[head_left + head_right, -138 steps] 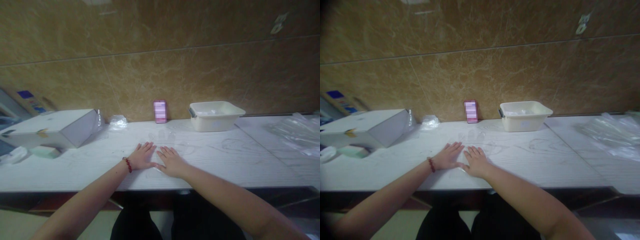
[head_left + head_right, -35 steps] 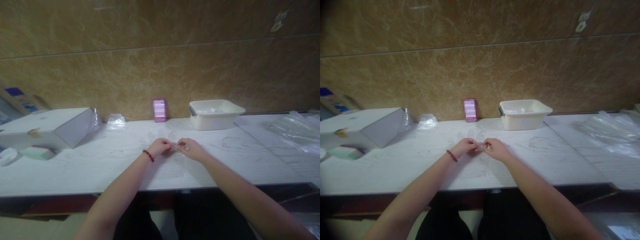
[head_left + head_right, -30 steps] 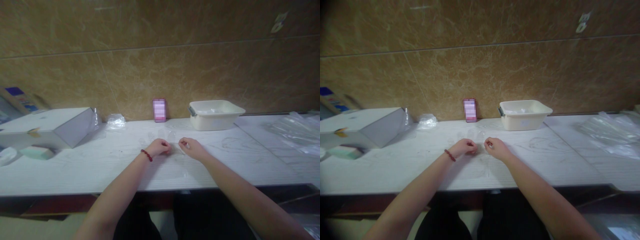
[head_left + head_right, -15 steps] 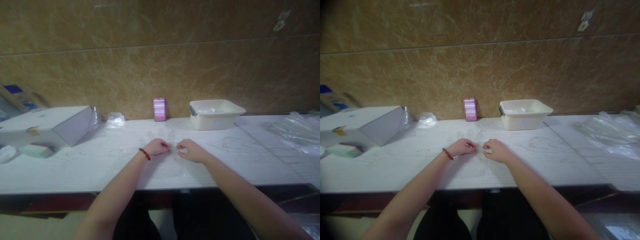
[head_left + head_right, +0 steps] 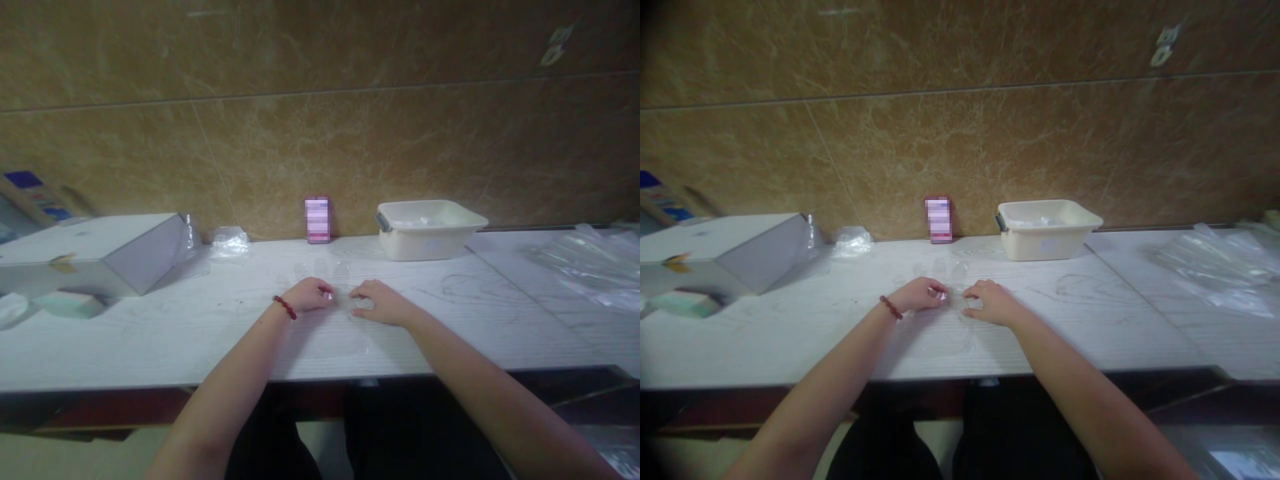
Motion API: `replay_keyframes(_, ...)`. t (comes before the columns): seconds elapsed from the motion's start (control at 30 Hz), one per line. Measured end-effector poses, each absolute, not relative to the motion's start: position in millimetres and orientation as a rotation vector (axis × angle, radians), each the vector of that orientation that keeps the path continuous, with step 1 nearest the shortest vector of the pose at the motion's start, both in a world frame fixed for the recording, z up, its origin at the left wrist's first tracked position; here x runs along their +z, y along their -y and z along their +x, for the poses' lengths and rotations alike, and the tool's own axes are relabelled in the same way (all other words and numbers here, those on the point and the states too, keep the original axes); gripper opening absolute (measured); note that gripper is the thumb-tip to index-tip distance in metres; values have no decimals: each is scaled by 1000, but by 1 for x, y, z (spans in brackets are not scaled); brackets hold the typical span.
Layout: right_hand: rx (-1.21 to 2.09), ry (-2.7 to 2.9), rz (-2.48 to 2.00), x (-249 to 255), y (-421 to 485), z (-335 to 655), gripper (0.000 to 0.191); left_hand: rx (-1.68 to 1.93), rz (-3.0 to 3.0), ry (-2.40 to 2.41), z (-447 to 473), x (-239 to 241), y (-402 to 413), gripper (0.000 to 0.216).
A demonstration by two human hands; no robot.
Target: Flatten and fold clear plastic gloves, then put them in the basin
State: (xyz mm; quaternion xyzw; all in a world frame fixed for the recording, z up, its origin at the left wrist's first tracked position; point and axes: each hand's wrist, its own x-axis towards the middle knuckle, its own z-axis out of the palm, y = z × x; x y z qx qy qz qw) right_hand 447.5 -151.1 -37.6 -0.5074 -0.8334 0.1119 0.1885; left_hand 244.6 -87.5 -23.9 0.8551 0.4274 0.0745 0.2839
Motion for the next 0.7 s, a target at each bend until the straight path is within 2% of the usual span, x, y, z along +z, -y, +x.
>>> replay_keyframes(0.53, 415, 2388, -1491, -37, 149, 452, 48, 211, 2237, -1092, 239, -25, 80, 38)
replay_keyframes(0.7, 414, 2354, -1480, -40, 148, 453, 52, 251, 2424, -1073, 239, -27, 78, 35)
